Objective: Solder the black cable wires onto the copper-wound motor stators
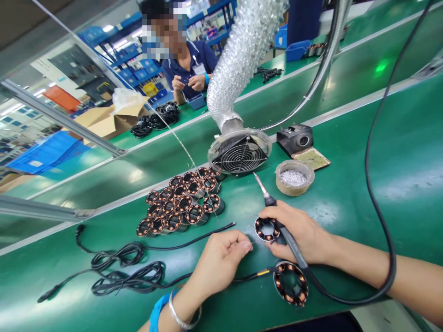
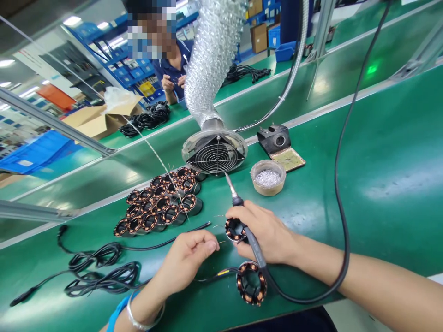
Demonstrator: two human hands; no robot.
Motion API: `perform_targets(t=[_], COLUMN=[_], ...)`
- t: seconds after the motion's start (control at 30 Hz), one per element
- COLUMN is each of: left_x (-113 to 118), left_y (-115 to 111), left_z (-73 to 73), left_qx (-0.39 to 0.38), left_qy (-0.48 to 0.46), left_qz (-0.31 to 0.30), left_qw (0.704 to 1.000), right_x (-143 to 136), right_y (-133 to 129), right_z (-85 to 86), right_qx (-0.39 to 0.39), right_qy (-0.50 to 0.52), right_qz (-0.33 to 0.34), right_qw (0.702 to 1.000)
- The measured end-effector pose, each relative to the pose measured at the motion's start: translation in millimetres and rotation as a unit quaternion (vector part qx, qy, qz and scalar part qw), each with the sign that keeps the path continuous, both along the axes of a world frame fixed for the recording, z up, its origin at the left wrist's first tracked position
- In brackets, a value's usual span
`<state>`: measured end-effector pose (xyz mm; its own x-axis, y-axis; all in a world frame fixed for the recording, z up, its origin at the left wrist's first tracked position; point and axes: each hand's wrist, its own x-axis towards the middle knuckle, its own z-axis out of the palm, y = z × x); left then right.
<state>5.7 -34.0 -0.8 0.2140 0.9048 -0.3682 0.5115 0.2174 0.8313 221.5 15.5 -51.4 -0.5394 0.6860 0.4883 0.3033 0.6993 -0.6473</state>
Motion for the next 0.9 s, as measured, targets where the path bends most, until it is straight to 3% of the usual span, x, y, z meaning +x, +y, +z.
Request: perform_targets(t=[0.1,0.17,0.23,0.37,0.53,0.6,0.67,0.73,0.8,0.83,0.9], left_x=[3,0,-6,-3,10,2,-14,-33,-47,-51,-50], left_y=[6,15,27,54,64,56,43,29,18,13,7], left_z=[2.2,6.7,8.9,0.5,-3.3,2.0,6.3,6.6,4.0,2.9,3.5], left_qx=[-0.017,-0.039,-0.030,0.013,-0.008,0.034,0.095,0.106,0.093,0.089,0.091], left_qy=[-0.073,-0.066,-0.038,-0.052,-0.083,-0.030,0.106,0.284,0.397,0.410,0.350], left_qz=[-0.007,-0.066,-0.085,-0.007,0.017,0.003,-0.030,-0.053,-0.049,-0.050,-0.065], left_qw=[0.997,0.995,0.995,0.999,0.996,0.999,0.989,0.951,0.912,0.906,0.930], right_x=[0,0,-1,-1,0,0,0,-1,-1,0,1], right_y=[-1,-1,-1,-1,-2,-2,-2,-1,0,1,2], right_z=[0.1,0.6,1.6,2.9,0.2,-0.9,-1.7,-2.3,-2.8,-2.6,0.1], right_qx=[0.004,0.007,0.013,0.016,0.021,0.018,0.014,0.010,0.008,0.009,0.011], right_qy=[0.005,0.011,0.011,0.004,0.009,0.012,0.013,0.011,0.007,0.005,0.005], right_qz=[-0.004,0.000,0.002,-0.007,-0.003,0.000,0.006,0.011,0.012,0.012,0.018], right_qw=[1.000,1.000,1.000,1.000,1.000,1.000,1.000,1.000,1.000,1.000,1.000])
